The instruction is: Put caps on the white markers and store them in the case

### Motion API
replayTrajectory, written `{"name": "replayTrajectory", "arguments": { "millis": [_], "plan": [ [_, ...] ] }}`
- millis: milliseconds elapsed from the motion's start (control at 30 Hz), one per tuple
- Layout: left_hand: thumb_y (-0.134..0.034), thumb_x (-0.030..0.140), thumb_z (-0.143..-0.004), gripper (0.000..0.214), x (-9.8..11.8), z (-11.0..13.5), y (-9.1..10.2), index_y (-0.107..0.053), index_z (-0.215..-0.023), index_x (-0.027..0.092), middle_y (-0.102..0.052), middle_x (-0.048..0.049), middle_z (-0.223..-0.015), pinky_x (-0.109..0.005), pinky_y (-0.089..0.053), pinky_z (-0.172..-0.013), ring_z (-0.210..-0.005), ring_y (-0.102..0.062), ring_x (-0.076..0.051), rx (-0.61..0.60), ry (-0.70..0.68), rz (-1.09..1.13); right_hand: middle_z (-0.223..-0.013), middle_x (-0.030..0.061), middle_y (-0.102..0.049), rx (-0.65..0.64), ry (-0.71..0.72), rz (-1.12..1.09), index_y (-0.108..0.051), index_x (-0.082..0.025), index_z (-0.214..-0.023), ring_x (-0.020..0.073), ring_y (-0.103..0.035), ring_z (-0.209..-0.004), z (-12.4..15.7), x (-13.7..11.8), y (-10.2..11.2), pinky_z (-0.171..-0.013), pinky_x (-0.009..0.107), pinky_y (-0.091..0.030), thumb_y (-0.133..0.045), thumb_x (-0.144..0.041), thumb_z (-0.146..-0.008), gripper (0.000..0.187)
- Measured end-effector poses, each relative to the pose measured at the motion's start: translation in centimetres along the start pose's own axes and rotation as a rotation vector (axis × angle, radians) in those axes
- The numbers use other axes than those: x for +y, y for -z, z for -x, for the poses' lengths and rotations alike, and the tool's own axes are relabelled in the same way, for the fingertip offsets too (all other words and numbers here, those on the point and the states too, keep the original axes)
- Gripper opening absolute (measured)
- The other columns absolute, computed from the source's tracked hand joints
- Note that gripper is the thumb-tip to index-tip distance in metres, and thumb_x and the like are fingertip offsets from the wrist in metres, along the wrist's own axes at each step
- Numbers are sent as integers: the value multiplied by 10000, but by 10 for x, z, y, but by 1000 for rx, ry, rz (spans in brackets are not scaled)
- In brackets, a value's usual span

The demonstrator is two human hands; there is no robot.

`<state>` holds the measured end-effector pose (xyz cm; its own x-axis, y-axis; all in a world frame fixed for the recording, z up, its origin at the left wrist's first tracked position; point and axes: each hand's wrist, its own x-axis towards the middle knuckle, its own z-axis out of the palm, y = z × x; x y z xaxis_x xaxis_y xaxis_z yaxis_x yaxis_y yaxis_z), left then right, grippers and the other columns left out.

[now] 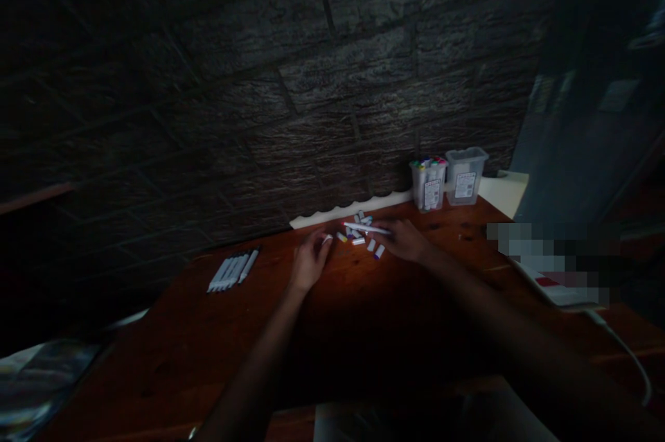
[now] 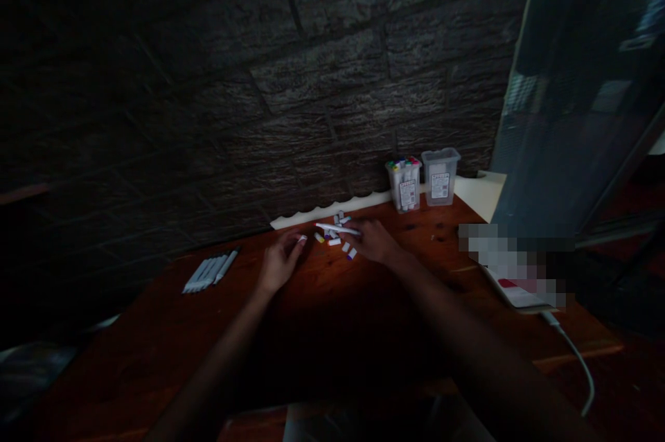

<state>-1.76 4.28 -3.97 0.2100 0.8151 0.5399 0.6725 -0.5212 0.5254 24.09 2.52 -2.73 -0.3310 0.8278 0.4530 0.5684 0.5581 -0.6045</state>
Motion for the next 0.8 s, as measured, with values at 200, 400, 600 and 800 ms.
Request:
{"name": "replayTrajectory", "arguments": {
  "millis": [200,400,600,800],
  "plan": [
    [-554,368,-876,270,9,-1,5,-655,-1067,208,-680,-96,-1086,-375,-517,-905,-998,-653,-218,29,-95,57,-891,28,-735,-90,12,-45,-671,-211,-1116,162,-687,-784,1,-4,-1,-734,257,-489,-520,-292,-910,268],
    [-599,384,-848,273,11,2,1,-668,-1043,207,-706,-77,-1060,-369,-542,-874,-919,-687,-209,-21,-59,177,-947,29,-735,-103,46,-6,-683,-234,-1104,177,-684,-840,0,-1,-4,-790,278,-483,-552,-281,-895,251],
    [-632,397,-823,314,8,1,-1,-680,-1054,190,-726,-77,-1037,-366,-542,-873,-914,-693,-211,16,40,307,-950,57,-727,-39,43,5,-685,-206,-1115,182,-677,-834,0,-3,7,-766,270,-479,-549,-296,-899,271],
    [-670,419,-781,344,16,0,1,-713,-1023,177,-749,-73,-949,-333,-557,-785,-809,-693,-196,-28,124,384,-941,44,-736,-124,51,-44,-682,-210,-1119,180,-686,-826,1,0,7,-756,267,-483,-542,-281,-900,269]
  ]
}}
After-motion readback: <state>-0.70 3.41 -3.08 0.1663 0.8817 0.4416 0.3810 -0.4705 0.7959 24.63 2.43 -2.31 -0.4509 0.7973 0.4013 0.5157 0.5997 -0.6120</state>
